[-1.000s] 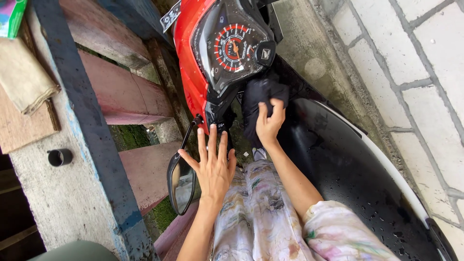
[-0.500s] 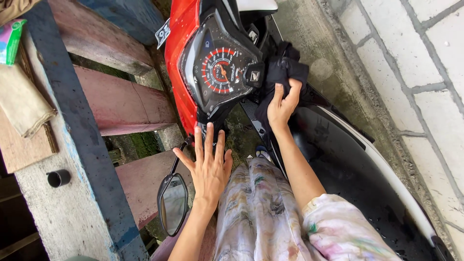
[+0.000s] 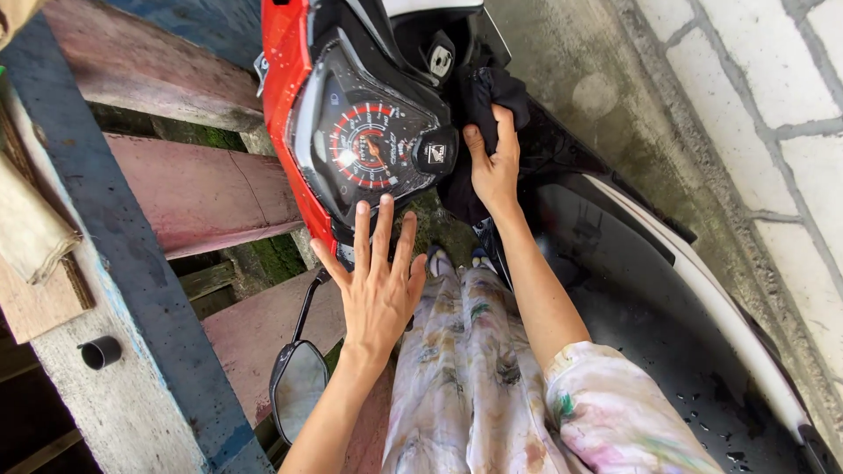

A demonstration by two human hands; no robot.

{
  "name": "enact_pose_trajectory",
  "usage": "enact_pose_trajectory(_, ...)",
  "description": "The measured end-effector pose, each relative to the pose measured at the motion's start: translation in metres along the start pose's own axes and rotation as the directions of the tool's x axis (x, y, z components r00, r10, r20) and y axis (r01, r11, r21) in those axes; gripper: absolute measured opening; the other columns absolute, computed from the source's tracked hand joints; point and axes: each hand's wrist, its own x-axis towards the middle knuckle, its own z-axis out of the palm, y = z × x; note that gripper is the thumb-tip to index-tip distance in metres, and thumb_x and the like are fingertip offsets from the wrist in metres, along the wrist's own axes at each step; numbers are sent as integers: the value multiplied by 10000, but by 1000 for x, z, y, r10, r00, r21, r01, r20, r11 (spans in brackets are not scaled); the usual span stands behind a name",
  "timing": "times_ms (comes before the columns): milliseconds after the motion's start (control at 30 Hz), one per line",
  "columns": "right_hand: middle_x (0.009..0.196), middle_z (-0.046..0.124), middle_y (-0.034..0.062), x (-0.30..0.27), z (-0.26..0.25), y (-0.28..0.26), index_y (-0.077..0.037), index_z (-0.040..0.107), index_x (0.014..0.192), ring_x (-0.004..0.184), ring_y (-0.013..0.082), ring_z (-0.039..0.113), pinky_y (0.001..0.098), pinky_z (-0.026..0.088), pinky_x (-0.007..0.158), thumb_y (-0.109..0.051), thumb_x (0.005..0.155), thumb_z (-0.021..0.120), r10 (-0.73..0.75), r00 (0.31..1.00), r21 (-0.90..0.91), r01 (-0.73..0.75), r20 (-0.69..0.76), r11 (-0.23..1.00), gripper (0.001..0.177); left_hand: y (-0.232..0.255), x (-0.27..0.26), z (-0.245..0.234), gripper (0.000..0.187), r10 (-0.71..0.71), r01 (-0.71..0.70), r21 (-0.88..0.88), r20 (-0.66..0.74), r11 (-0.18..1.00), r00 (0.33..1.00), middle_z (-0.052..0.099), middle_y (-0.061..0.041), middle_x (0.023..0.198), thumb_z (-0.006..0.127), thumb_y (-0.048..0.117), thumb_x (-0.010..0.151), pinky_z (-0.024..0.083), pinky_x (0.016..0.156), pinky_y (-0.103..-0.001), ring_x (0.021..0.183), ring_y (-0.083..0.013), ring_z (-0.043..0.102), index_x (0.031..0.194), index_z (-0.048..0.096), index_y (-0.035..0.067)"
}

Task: Washing and wiping a red and black motorcycle using a cloth and soapy water from a bucket.

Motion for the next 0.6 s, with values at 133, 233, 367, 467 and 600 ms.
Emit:
enact_pose_trajectory(133, 1075, 681, 133, 0, 2, 13, -39, 575, 1252, 996, 272, 653, 361, 504, 924, -170, 1066, 663, 29, 999, 7, -29, -33, 1000, 244, 5, 15, 1, 564, 50, -50, -4, 5, 999, 999, 333, -65, 1679, 675, 348, 970, 58, 1145, -809, 1572, -294, 253, 1499, 564, 190)
enact_pose_trajectory(233, 1018, 665, 131, 4, 1, 15, -41, 585, 1213, 941, 268, 637, 362, 502, 882, -126, 1057, 666, 9, 999, -60, -11, -36, 998, 195, 6, 25, -1, 560, 36, -36, 11, 39, 999, 999, 318, -67, 1699, 682, 363, 998, 37, 1153, -812, 1588, -288, 235, 1512, 553, 184)
enact_pose_trajectory(367, 1029, 660, 129, 13, -7, 0, -44, 580, 1204, 944, 278, 640, 368, 509, 894, -108, 1065, 668, -30, 998, -44, 28, -47, 999, 176, 1, 30, 4, 581, 34, -35, 5, 50, 999, 998, 296, -78, 1703, 691, 367, 1006, 14, 1148, -814, 1591, -298, 222, 1538, 536, 191)
enact_pose_trajectory(467, 1055, 673, 133, 24, -8, 0, -45, 592, 1192, 963, 306, 651, 382, 504, 913, -82, 1057, 668, -88, 996, -20, 87, -19, 996, 159, -1, 34, 4, 605, 40, -40, -1, 52, 999, 998, 274, -90, 1713, 703, 365, 1014, 1, 1162, -814, 1599, -299, 208, 1565, 519, 196)
enact_pose_trajectory(600, 1131, 686, 160, 42, 2, 17, -49, 618, 1222, 1067, 361, 631, 417, 484, 961, -14, 1023, 687, -174, 984, -93, 177, 39, 980, 214, -2, 37, 7, 632, 30, -31, 12, 57, 999, 998, 277, -84, 1713, 724, 379, 1006, -10, 1162, -813, 1599, -286, 223, 1577, 510, 212)
